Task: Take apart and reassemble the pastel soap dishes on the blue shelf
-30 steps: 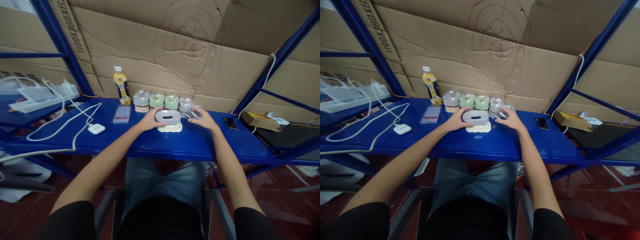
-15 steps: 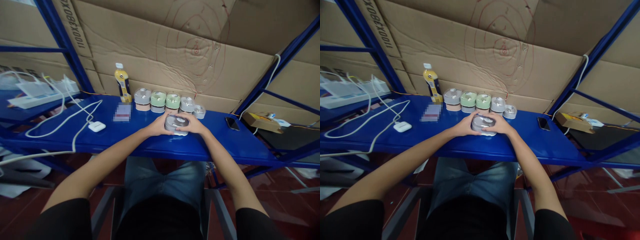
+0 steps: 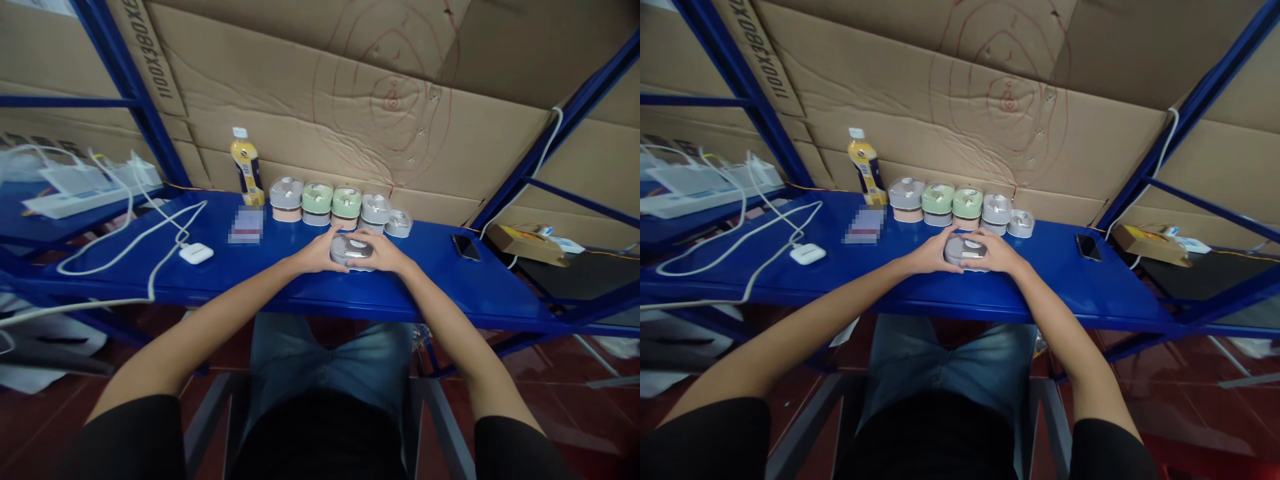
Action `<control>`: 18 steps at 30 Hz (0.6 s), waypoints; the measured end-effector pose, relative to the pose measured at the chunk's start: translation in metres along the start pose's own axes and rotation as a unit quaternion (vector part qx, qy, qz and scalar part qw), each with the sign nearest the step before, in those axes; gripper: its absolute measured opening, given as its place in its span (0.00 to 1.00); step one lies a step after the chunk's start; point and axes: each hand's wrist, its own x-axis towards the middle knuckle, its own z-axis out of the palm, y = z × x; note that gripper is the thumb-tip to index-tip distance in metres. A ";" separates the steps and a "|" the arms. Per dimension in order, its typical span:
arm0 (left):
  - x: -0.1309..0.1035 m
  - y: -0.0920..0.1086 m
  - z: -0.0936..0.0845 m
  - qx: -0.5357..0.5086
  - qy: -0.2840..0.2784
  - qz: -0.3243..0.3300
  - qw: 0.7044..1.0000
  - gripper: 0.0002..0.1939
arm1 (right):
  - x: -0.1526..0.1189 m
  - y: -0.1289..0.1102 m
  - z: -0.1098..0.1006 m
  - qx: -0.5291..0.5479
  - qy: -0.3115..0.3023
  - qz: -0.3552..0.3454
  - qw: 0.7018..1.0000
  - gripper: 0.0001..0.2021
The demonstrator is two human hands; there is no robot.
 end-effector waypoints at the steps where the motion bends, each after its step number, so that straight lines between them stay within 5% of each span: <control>1: 0.000 0.000 -0.001 0.000 0.000 0.000 1.000 0.67 | 0.000 0.000 0.001 -0.003 0.001 -0.001 1.000 0.40; 7: -0.001 -0.003 0.000 0.016 -0.006 -0.019 1.000 0.67 | -0.009 0.001 0.005 -0.046 0.001 0.001 0.999 0.41; 12: -0.004 -0.005 -0.001 0.023 -0.026 -0.021 0.999 0.56 | -0.061 -0.003 -0.010 -0.111 0.013 0.024 0.993 0.42; 15: -0.004 -0.002 -0.003 0.028 -0.022 -0.025 0.999 0.43 | -0.112 -0.004 -0.030 -0.177 0.028 0.119 0.977 0.41; 18: -0.004 0.001 -0.004 0.043 -0.024 -0.032 0.998 0.39 | -0.151 0.003 -0.053 -0.259 0.046 0.263 0.928 0.40</control>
